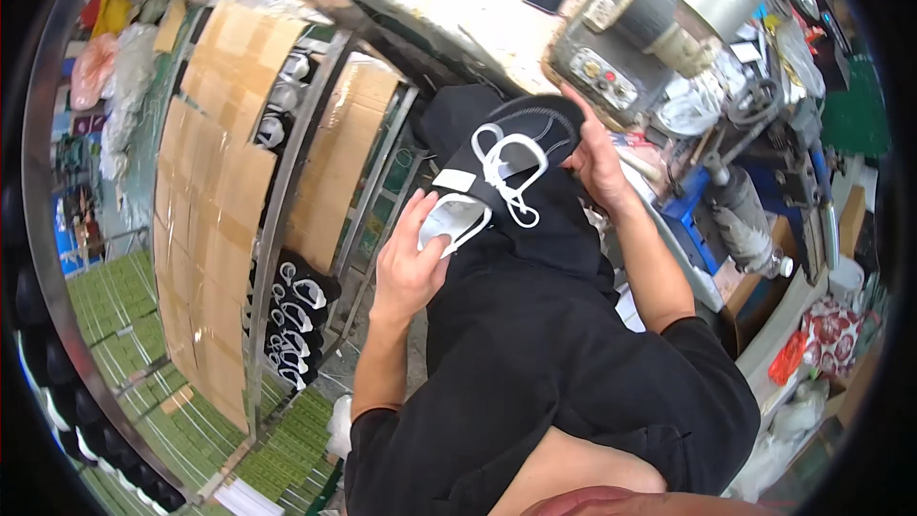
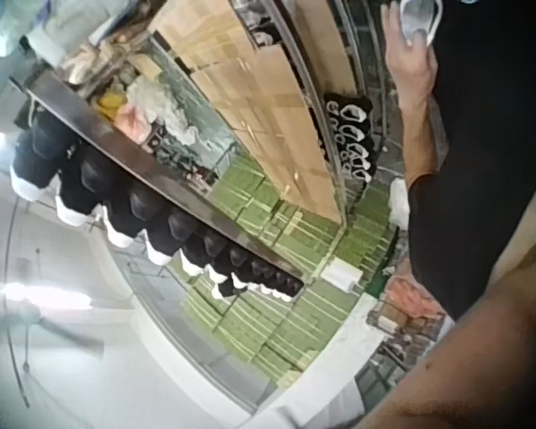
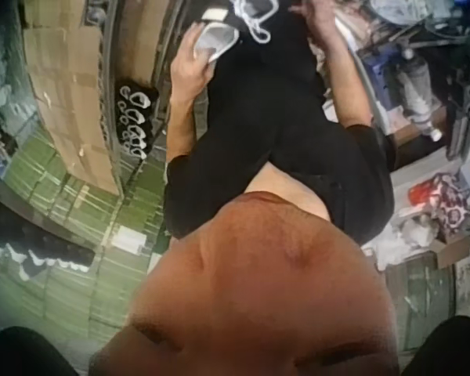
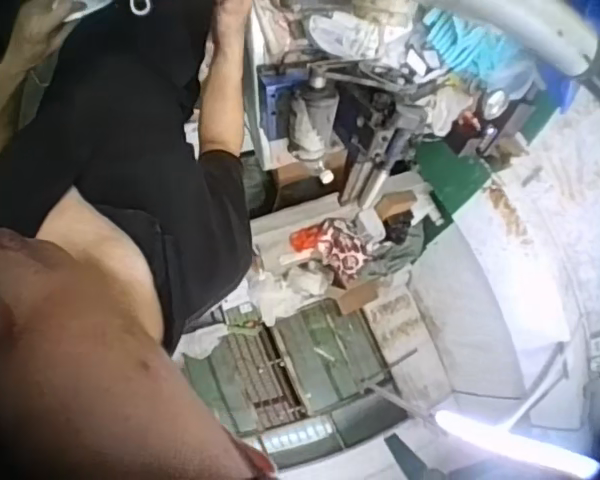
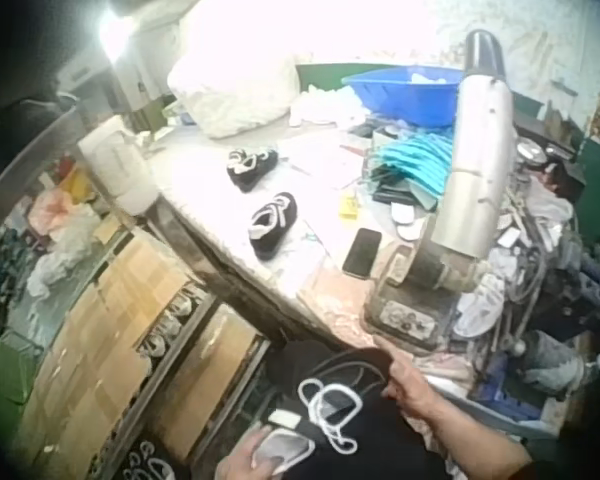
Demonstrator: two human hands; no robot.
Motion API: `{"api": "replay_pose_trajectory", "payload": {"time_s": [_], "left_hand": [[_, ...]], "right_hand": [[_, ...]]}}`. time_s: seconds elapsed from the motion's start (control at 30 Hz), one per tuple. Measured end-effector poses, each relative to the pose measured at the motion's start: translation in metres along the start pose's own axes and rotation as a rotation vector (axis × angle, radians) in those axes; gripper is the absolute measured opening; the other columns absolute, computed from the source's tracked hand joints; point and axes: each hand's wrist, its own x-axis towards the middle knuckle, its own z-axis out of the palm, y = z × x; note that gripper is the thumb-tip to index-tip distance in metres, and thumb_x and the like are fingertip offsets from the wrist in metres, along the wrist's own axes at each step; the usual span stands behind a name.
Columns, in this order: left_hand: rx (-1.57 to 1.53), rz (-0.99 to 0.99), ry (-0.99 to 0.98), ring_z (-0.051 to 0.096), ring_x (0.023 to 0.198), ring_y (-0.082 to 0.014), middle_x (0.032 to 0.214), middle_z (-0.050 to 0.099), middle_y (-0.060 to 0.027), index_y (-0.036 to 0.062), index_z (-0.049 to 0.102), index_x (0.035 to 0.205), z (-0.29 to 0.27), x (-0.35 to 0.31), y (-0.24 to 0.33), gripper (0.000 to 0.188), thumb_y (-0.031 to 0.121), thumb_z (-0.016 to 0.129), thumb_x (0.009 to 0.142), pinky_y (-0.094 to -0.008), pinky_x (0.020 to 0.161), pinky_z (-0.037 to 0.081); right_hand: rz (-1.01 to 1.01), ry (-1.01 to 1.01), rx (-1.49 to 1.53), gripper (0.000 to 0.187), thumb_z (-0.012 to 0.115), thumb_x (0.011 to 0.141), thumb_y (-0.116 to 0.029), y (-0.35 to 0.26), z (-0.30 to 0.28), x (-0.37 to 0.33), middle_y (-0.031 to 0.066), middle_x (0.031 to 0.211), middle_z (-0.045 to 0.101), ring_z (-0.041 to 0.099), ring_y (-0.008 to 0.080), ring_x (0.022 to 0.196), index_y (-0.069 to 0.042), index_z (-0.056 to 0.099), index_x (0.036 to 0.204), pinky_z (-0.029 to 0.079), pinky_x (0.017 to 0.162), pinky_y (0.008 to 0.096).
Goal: The person repairs a black shoe by hand, using a red utility knife to trim excess material and a white cloth to wipe the surface. The person repeatedly inspects the shoe, adjusts the laces, and places the shoe on a nearby shelf.
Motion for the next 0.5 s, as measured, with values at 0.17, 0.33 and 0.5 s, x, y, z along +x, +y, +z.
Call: {"api": "replay_pose_trajectory", "payload": {"time_s": [0.17,0.33,0.5], "left_hand": [[0.040,0.347,0.027,0.062,0.121,-0.0410,0.133,0.058,-0.0191,0.0055,0.067,0.084,0.004,0.071,0.012,0.022,-0.003,0.075,0.065,-0.0414,0.090,0.059],[-0.249,0.316,0.041,0.058,0.126,-0.0439,0.136,0.053,-0.0236,0.0060,0.071,0.086,0.026,0.111,0.029,0.025,-0.008,0.077,0.065,-0.0465,0.097,0.056],[-0.243,0.174,0.141,0.053,0.114,-0.0347,0.125,0.054,-0.0230,0.0019,0.058,0.119,0.021,0.128,0.056,0.064,0.028,0.089,0.070,-0.0436,0.102,0.041]], "right_hand": [[-0.220,0.049,0.200,0.059,0.043,0.107,-0.048,-0.039,-0.035,-0.030,0.0117,0.124,0.067,0.065,0.0211,0.113,0.003,0.055,0.134,0.050,0.100,0.0362],[-0.358,0.309,0.034,0.055,0.043,0.108,-0.043,-0.085,-0.041,-0.047,0.0145,0.125,0.066,0.063,0.0216,0.116,0.005,0.057,0.131,0.048,0.102,0.0358],[-0.346,0.434,-0.241,0.044,0.050,0.107,-0.033,-0.122,-0.038,-0.044,0.0000,0.097,0.066,0.056,0.0053,0.085,0.006,0.063,0.123,0.045,0.079,0.0214]]}}
